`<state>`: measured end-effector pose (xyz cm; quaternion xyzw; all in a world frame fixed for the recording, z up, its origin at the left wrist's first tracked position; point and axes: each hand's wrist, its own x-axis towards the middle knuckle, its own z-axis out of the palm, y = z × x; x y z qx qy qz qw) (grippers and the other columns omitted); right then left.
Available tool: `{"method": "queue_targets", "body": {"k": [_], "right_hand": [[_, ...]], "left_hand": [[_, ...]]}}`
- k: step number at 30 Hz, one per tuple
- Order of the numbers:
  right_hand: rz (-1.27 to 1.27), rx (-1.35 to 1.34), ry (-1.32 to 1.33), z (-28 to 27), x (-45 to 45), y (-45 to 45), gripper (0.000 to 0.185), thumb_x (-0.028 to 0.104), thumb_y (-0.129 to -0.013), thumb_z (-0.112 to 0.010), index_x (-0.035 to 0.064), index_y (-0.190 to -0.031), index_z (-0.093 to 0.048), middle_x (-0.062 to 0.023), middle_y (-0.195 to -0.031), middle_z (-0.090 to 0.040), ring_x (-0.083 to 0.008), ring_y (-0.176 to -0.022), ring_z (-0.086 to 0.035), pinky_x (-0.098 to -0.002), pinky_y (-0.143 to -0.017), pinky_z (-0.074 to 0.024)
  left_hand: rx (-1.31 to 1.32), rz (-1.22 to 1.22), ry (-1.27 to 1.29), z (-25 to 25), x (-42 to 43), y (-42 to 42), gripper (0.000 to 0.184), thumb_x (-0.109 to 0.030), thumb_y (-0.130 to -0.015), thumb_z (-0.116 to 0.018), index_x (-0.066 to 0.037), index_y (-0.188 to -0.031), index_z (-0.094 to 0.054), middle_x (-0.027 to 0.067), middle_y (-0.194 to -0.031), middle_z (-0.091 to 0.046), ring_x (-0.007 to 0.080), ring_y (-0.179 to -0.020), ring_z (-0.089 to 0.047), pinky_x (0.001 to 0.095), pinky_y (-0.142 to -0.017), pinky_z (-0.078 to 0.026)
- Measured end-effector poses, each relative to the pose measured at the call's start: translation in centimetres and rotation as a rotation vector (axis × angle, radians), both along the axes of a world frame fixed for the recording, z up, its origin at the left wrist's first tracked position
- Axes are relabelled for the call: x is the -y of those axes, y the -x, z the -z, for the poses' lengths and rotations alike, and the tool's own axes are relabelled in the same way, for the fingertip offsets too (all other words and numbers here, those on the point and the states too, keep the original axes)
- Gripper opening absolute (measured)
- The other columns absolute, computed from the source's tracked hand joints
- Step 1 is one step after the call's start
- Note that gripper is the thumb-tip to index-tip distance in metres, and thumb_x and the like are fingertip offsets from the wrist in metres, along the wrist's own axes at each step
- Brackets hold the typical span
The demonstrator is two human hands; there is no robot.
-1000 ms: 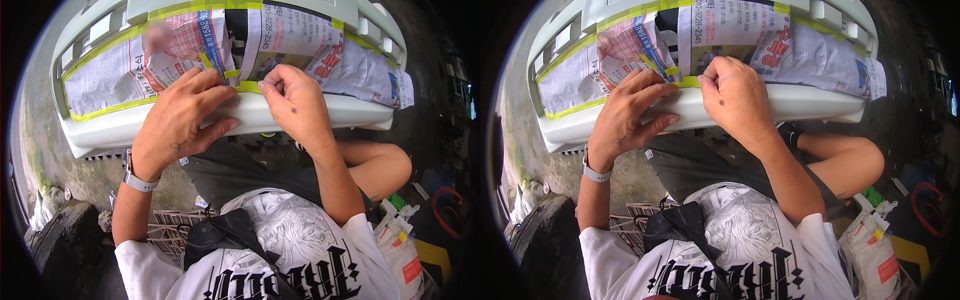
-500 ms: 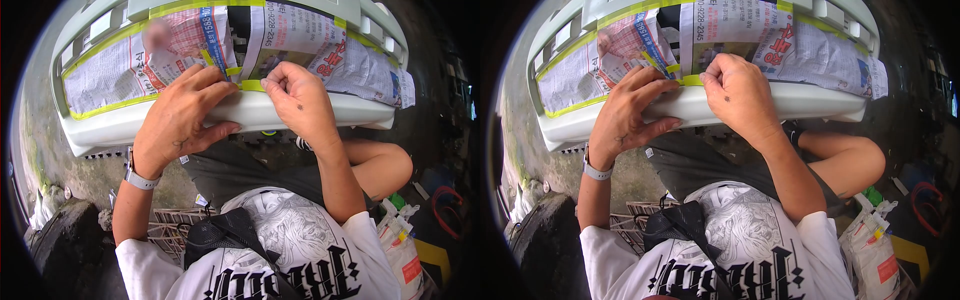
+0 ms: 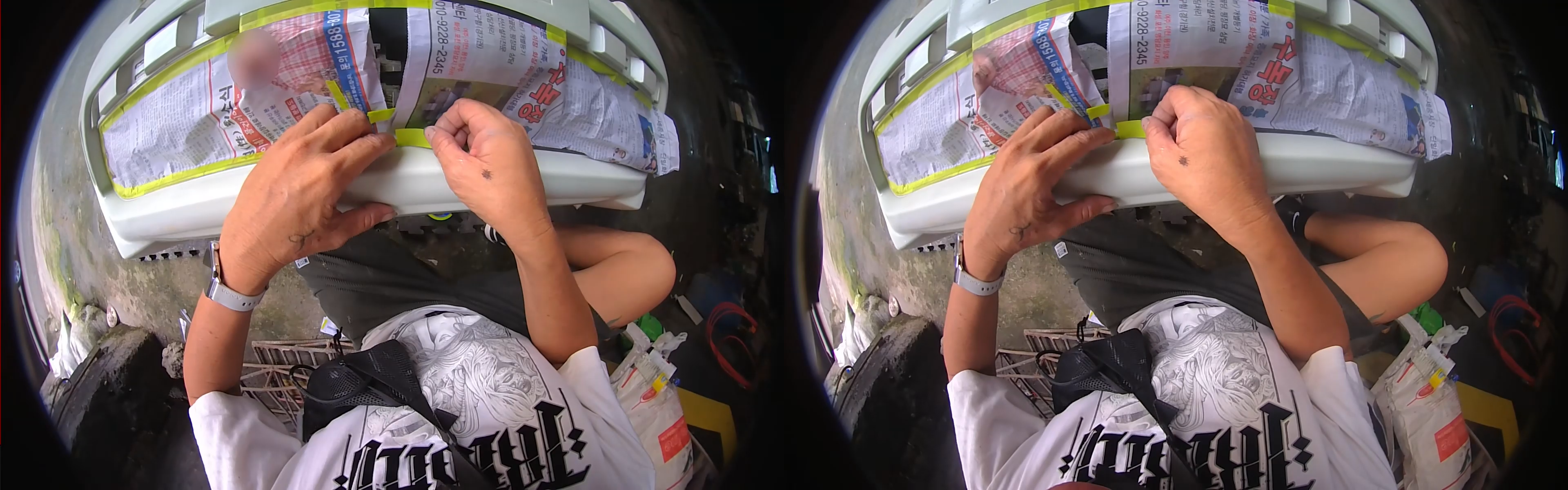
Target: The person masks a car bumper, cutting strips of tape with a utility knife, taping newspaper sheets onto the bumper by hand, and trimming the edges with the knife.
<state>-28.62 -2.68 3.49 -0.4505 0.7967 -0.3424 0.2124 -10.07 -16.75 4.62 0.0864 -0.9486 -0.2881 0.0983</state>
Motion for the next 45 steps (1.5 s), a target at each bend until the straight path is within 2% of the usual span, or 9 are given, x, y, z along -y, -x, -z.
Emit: {"method": "queue_targets", "body": {"k": [11, 18, 21, 23, 45], "right_hand": [[0.005, -0.013, -0.006, 0.0, 0.1, 0.0, 0.016, 0.01, -0.094, -0.074, -0.0031, -0.088, -0.067, -0.0053, -0.071, -0.065, -0.0105, -0.063, -0.056, -0.0314, -0.059, -0.048], [-0.03, 0.063, -0.005, 0.2, -0.1, 0.9, 0.016, 0.01, -0.093, -0.076, -0.0034, -0.09, -0.068, -0.0062, -0.073, -0.067, -0.011, -0.065, -0.058, -0.0312, -0.061, -0.049], [-0.05, -0.04, -0.008, 0.2, -0.1, 0.9, 0.016, 0.01, -0.092, -0.077, -0.0039, -0.091, -0.069, -0.0085, -0.075, -0.068, -0.0134, -0.065, -0.06, -0.0321, -0.062, -0.0503], [-0.029, -0.065, 0.01, 0.2, -0.1, 0.7, 0.015, 0.01, -0.088, -0.077, -0.0005, -0.086, -0.068, -0.017, -0.086, -0.072, -0.0393, -0.079, -0.07, -0.0474, -0.073, -0.0553], [-0.06, -0.083, -0.047, -0.7, 0.1, 1.1, 0.014, 0.01, -0.088, -0.078, -0.0016, -0.086, -0.07, -0.0177, -0.086, -0.073, -0.0399, -0.083, -0.071, -0.0474, -0.076, -0.0561]], "left_hand": [[0.041, 0.035, 0.06, -0.3, -0.2, 0.3, 0.064, -0.029, -0.069, -0.09, -0.01, -0.127, -0.072, 0.0097, -0.113, -0.064, 0.0327, -0.1, -0.06, 0.0448, -0.092, -0.053], [0.024, 0.031, 0.093, -0.1, -0.4, 0.3, 0.062, -0.035, -0.073, -0.088, -0.01, -0.128, -0.072, 0.0093, -0.111, -0.063, 0.0314, -0.098, -0.058, 0.044, -0.091, -0.053], [0.022, 0.028, 0.096, 0.0, -0.3, 0.3, 0.062, -0.038, -0.073, -0.087, -0.011, -0.127, -0.072, 0.0089, -0.109, -0.063, 0.031, -0.096, -0.058, 0.0439, -0.089, -0.052], [0.013, 0.029, 0.097, 0.0, -0.4, 0.3, 0.062, -0.039, -0.073, -0.087, -0.011, -0.127, -0.072, 0.0087, -0.108, -0.063, 0.031, -0.096, -0.058, 0.0439, -0.089, -0.052], [0.019, 0.009, 0.096, -0.1, -0.5, 0.3, 0.062, -0.038, -0.072, -0.087, -0.011, -0.126, -0.073, 0.0092, -0.107, -0.063, 0.0319, -0.097, -0.059, 0.0437, -0.09, -0.052]]}}
